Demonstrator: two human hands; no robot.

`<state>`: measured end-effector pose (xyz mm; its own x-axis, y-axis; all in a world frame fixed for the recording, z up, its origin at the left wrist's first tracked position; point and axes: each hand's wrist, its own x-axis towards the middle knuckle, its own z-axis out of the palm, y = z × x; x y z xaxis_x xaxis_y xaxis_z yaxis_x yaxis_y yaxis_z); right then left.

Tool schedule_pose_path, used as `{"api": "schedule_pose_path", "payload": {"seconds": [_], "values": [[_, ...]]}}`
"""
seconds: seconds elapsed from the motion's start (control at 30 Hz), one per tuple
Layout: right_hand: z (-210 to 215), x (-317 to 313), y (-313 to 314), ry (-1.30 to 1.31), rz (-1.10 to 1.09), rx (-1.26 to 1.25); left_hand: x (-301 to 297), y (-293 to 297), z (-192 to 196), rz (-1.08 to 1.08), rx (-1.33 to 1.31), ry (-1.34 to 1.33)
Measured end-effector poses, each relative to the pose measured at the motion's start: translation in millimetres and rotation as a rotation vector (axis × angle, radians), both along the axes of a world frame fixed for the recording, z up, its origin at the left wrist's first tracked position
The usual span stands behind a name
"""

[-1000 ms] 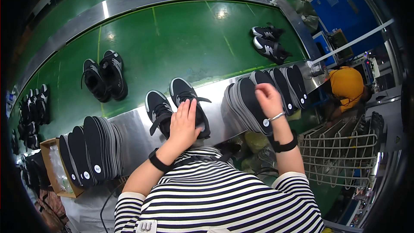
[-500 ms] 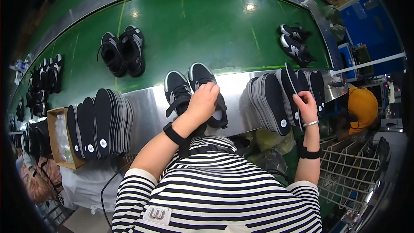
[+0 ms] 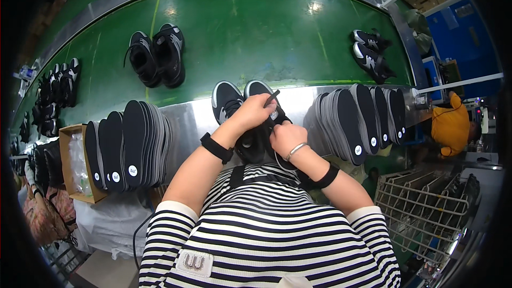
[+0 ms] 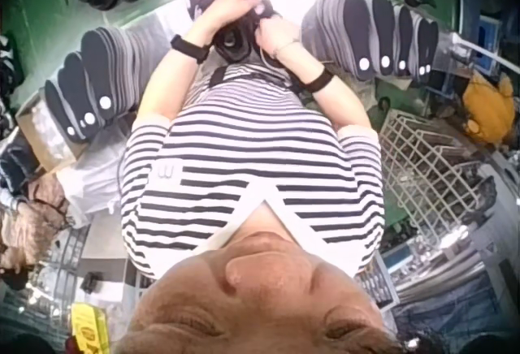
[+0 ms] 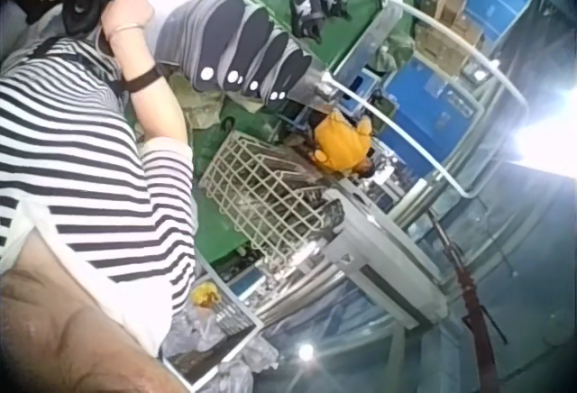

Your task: The person inserts insoles into black sneakers on a factory assembly line. They pick up a shoe, place an insole inside, and then move the shoe along the conveyor belt. The process is repeated for multiple pairs of shoes.

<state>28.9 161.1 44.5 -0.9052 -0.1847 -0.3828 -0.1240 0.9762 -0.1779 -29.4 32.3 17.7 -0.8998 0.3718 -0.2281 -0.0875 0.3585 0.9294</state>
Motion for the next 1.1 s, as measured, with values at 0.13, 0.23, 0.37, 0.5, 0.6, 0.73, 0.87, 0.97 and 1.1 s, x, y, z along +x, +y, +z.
{"api": "schedule_pose_path", "payload": {"seconds": [0.13,0.23,0.37,0.5,0.6,0.73,0.87,0.97,1.1], "values": [[14,13,14,0.126,0.163,0.055,4,4,-4,0.032,-0.033,0.056],[45,28,29,0.071,0.148,0.127,4,5,-4,0.045,-0.059,0.086],[53,26,28,-0.010,0.163,0.142,6,5,-5,0.048,-0.055,0.098],[8,14,6,0.064,0.157,0.137,3,5,-7,0.060,-0.021,0.040],[-22,-7,-3,-0.053,0.075,0.139,3,5,-5,0.064,0.023,-0.001],[-22,-24,-3,-0.365,0.119,0.122,5,4,-5,0.091,0.037,0.009],[-20,-34,-4,-0.503,0.320,0.227,5,7,-10,0.094,0.028,0.043],[-26,-23,-10,-0.374,0.203,0.321,6,9,-13,0.089,0.009,0.097],[-23,-26,-13,-0.358,0.023,0.273,5,11,-10,0.109,-0.050,0.183]]}}
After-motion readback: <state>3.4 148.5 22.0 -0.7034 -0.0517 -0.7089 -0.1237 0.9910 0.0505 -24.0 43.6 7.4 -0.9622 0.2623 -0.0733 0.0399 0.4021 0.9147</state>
